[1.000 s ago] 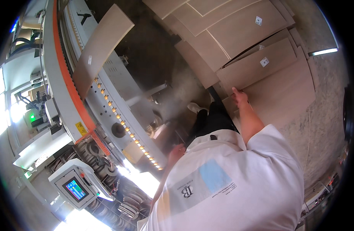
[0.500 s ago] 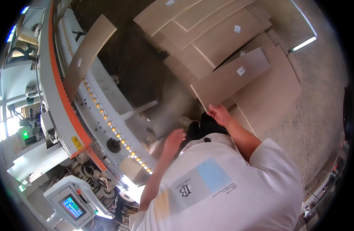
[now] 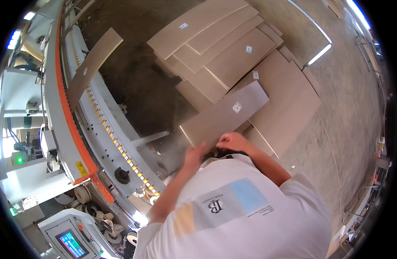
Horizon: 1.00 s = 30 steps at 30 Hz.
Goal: The person repeatedly picks up flat cardboard sheets from a pile and places them onto a conveyor belt. The person uses both hands to handle the sheets, aligning them before they move along the belt.
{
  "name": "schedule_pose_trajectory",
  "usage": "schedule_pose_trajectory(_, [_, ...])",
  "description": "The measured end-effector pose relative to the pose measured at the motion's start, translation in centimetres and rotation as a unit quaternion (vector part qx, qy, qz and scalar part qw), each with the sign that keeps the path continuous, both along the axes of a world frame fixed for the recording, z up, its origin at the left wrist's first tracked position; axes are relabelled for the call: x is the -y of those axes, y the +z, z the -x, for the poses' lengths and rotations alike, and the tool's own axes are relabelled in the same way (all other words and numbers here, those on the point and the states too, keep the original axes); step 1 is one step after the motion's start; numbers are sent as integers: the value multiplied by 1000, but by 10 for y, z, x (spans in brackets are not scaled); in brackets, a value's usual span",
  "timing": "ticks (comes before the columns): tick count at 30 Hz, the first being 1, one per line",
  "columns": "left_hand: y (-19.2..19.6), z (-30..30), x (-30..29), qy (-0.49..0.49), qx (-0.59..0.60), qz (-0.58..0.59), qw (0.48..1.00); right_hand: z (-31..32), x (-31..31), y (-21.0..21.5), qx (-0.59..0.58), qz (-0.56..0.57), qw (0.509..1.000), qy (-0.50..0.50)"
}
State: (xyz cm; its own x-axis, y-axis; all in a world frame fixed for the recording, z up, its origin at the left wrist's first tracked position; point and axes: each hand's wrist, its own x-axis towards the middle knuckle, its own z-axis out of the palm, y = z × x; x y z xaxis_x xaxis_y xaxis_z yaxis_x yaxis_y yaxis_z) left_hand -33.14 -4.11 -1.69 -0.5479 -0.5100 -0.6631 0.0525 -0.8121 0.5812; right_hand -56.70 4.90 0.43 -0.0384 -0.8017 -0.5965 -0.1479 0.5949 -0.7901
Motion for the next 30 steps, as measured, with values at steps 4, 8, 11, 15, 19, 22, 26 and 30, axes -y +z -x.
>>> schedule_pose_trajectory(4, [20,-71,-5,-29,67,88,993,68,-11,-64,-183,29,963,-198])
schedule_pose_trajectory(8, [97,-125,-13,43,45,56,997,149,-29,-139,-480,73,866,-119])
schedule_pose_trajectory(11, [90,-188,-33,147,-20,51,988,177,-10,-139,-316,-37,912,-259])
schedule_pose_trajectory(15, [29,-258,-61,174,1,193,966,171,30,-154,36,15,952,-305])
schedule_pose_trajectory(19, [-40,-307,-96,298,60,149,941,113,77,-130,-15,-43,950,-310])
schedule_pose_trajectory(22, [49,-280,-64,434,-28,55,899,89,86,-151,-30,-54,952,-299])
schedule_pose_trajectory(26, [9,-333,-80,562,-29,95,821,-19,108,-112,-4,-65,963,-262])
schedule_pose_trajectory(30, [-14,-358,-72,621,74,154,765,-94,106,-89,139,-72,977,-148])
